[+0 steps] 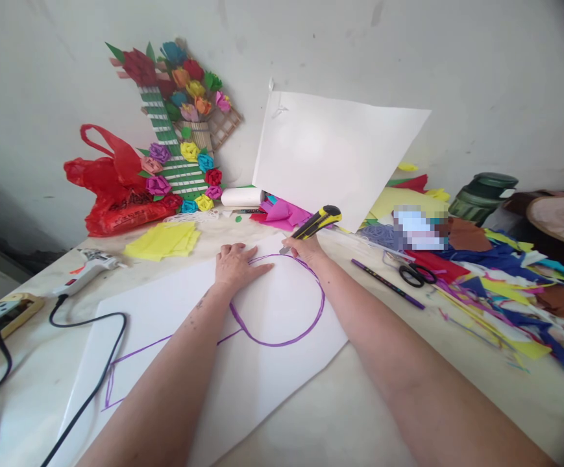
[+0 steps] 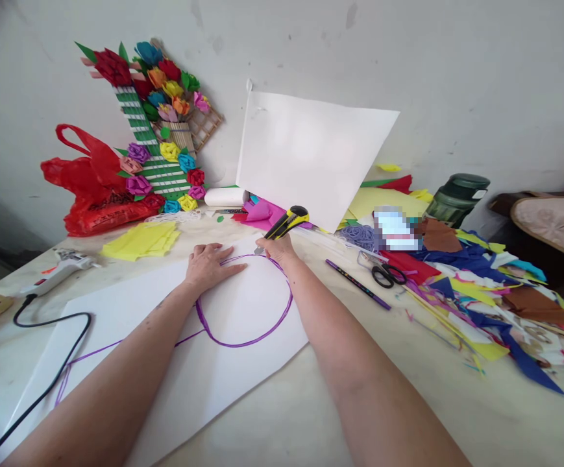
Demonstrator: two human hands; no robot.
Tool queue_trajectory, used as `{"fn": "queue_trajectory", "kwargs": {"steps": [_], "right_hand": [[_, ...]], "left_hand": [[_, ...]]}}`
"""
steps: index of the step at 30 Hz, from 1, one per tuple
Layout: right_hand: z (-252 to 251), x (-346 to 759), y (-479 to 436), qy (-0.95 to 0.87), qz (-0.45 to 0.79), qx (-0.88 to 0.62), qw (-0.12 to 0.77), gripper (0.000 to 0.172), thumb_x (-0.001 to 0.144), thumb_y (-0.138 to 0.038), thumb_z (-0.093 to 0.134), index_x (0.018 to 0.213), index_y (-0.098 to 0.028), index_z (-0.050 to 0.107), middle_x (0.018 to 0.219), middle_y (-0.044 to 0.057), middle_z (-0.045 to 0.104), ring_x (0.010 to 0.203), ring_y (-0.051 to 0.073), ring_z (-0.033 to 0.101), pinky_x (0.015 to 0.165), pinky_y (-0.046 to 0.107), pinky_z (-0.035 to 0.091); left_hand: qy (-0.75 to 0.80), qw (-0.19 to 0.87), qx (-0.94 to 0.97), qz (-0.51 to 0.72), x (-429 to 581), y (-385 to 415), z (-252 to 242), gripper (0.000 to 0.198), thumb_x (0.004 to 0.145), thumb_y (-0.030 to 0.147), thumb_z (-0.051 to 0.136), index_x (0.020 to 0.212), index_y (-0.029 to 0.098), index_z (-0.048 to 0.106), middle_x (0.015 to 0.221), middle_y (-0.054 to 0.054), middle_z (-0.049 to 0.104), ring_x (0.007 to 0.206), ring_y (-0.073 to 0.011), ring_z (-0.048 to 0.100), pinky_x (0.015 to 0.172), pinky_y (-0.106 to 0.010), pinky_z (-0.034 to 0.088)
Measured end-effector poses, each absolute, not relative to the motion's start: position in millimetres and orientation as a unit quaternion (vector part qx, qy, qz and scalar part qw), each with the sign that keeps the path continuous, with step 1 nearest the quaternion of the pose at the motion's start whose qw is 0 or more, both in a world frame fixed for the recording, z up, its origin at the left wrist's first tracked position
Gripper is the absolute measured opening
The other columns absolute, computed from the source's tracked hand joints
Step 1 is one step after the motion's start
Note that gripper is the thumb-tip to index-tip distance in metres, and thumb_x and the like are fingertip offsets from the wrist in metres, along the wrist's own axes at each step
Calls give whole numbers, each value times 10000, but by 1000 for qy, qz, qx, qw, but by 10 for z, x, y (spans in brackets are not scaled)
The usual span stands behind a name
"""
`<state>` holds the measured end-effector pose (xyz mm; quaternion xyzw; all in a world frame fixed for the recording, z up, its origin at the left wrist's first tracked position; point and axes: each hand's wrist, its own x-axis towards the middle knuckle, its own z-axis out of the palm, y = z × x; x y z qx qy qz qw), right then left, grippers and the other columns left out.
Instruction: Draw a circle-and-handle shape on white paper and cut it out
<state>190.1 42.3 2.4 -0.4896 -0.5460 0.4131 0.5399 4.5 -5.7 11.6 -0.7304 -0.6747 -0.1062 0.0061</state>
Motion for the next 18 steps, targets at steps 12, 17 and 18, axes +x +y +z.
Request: {"fn": "queue_trajectory", "kwargs": {"steps": [12, 17, 18], "right_hand": [[77, 1889, 395, -553, 420, -500, 518, 306, 553, -237, 642, 352, -188, 417, 286, -41, 411, 310, 72, 355, 397, 236, 329], [116, 1909, 406, -570, 426, -508, 485, 263, 546, -246, 653, 382, -173, 460, 307, -33, 439, 327, 78, 378, 414, 241, 332], [114, 1915, 404, -567, 430, -510, 484, 268, 546, -250, 654, 382, -172, 458, 308, -32, 439, 332, 75, 376, 417, 240, 330]], "left_hand": [[-634, 76, -766, -77, 194, -123, 202, 795, 727, 788, 293, 1319, 288, 473, 1462, -37, 353, 1266, -306, 325, 984, -451, 317], [-627, 40, -777, -49, 287, -138, 187, 841, 706, 813, 275, 1327, 273, 443, 1459, -47, 364, 1282, -304, 316, 988, -445, 314], [-627, 36, -776, -50, 291, -136, 173, 850, 702, 817, 271, 1332, 270, 435, 1444, -49, 388, 1277, -302, 323, 992, -445, 310]]}}
